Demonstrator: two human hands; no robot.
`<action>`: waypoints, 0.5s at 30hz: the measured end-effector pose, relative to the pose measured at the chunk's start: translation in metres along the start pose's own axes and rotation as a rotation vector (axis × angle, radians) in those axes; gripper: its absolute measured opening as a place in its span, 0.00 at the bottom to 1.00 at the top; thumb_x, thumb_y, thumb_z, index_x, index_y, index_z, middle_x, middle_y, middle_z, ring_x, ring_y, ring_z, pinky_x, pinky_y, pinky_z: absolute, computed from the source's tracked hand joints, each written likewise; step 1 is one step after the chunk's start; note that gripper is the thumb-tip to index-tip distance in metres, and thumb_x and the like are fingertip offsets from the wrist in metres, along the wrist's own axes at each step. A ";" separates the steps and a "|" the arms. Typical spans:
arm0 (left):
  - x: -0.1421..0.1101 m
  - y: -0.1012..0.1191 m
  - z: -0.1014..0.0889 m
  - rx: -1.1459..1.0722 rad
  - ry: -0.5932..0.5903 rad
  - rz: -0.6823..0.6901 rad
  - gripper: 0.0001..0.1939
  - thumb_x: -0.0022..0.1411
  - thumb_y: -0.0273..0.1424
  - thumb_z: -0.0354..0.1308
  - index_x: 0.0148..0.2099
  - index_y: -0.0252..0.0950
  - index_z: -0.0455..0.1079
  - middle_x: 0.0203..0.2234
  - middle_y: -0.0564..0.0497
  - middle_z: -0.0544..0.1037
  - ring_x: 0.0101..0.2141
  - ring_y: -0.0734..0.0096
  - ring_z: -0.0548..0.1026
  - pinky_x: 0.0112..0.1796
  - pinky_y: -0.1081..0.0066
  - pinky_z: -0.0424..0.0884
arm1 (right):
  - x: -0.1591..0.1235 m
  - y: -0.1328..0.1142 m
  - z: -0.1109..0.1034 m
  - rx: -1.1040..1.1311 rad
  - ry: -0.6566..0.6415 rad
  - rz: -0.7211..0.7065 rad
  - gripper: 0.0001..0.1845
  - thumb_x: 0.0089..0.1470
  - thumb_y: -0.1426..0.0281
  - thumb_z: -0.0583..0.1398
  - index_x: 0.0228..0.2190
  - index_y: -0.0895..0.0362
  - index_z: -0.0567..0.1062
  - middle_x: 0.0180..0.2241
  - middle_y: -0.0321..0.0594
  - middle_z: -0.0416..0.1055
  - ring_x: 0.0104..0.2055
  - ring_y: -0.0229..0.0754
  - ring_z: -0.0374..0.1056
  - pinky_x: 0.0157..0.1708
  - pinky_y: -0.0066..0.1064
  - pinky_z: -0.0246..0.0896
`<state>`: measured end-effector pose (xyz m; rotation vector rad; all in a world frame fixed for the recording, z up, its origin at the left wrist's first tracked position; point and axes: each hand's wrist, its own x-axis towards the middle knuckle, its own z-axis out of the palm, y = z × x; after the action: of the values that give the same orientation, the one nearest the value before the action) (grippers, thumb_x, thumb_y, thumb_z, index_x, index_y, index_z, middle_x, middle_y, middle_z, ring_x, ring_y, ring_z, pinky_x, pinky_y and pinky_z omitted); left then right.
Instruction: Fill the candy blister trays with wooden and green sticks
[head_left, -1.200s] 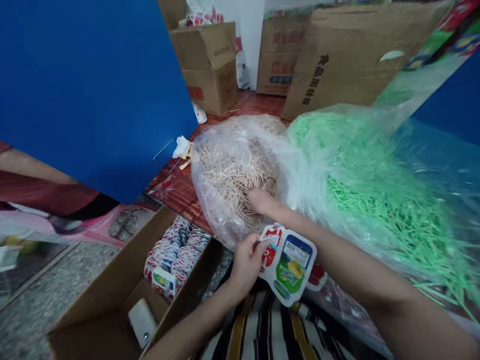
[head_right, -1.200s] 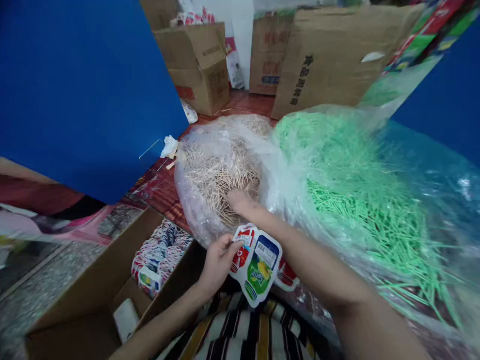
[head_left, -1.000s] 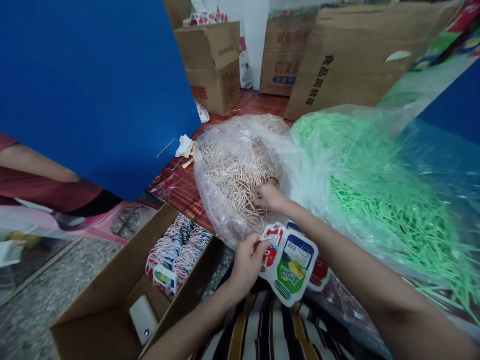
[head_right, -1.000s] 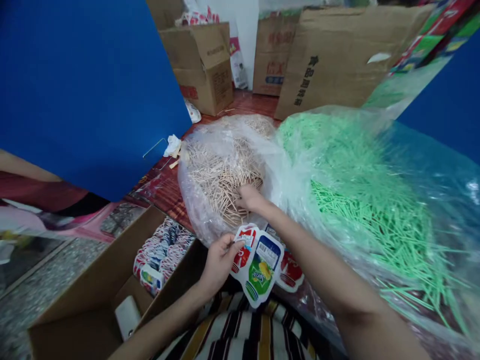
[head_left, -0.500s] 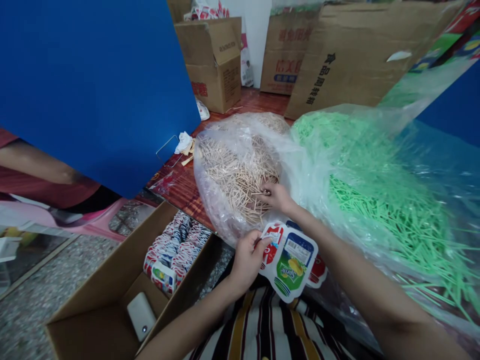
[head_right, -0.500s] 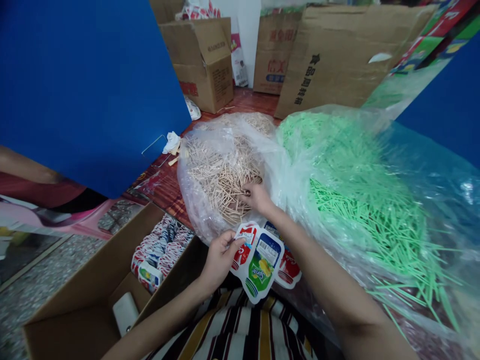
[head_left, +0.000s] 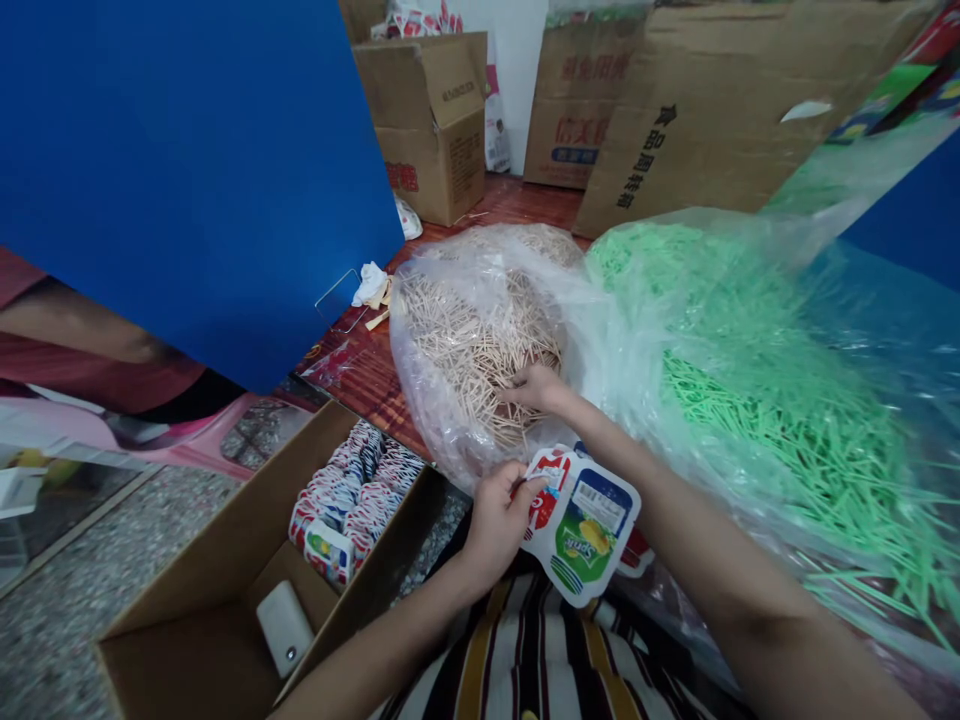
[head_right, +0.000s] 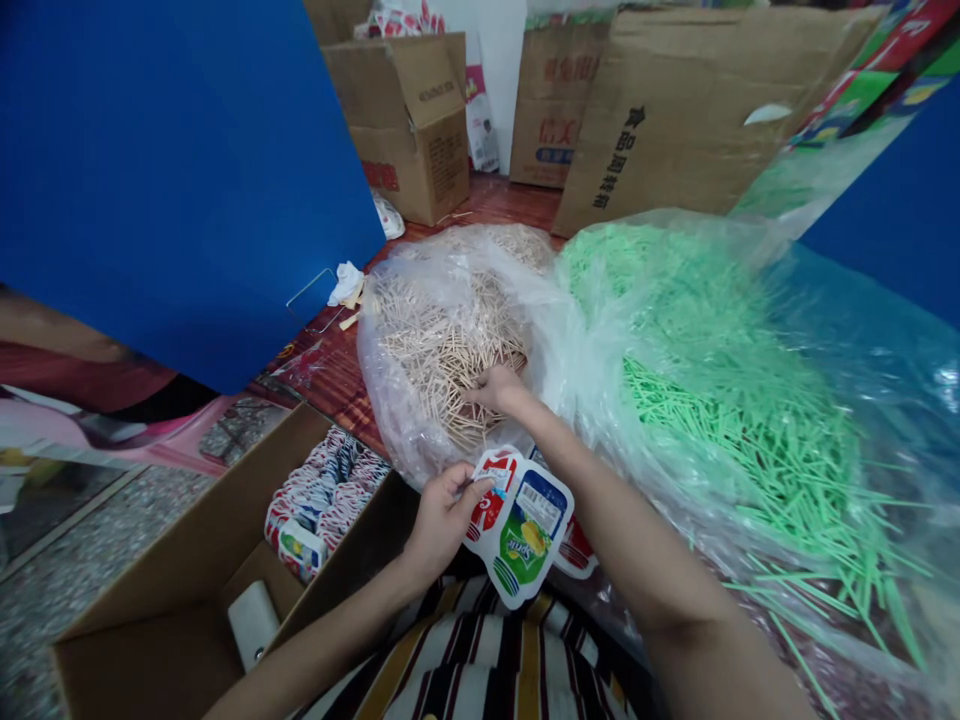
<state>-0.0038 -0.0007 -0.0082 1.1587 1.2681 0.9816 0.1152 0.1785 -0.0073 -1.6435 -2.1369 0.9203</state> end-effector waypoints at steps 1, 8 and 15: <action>0.000 0.000 0.000 -0.006 0.001 -0.002 0.11 0.59 0.36 0.55 0.30 0.34 0.68 0.22 0.54 0.71 0.24 0.74 0.67 0.26 0.76 0.64 | 0.000 0.000 0.001 0.025 -0.031 -0.004 0.18 0.41 0.57 0.65 0.16 0.59 0.73 0.13 0.33 0.63 0.20 0.36 0.59 0.22 0.28 0.51; -0.001 -0.004 -0.001 -0.023 -0.003 -0.021 0.11 0.58 0.37 0.56 0.30 0.34 0.69 0.23 0.53 0.73 0.25 0.73 0.68 0.26 0.76 0.65 | -0.010 0.010 0.005 0.138 -0.051 -0.052 0.30 0.33 0.64 0.71 0.41 0.60 0.73 0.31 0.37 0.74 0.30 0.38 0.69 0.28 0.25 0.62; -0.001 -0.004 -0.001 -0.033 0.003 -0.012 0.11 0.58 0.37 0.56 0.30 0.34 0.69 0.23 0.53 0.73 0.25 0.73 0.68 0.26 0.75 0.65 | -0.015 0.002 0.026 -0.041 0.142 -0.003 0.14 0.35 0.68 0.68 0.27 0.60 0.73 0.27 0.40 0.71 0.32 0.43 0.67 0.32 0.30 0.58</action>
<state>-0.0049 -0.0020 -0.0118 1.1230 1.2554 0.9927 0.1062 0.1569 -0.0257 -1.6712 -2.0751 0.7403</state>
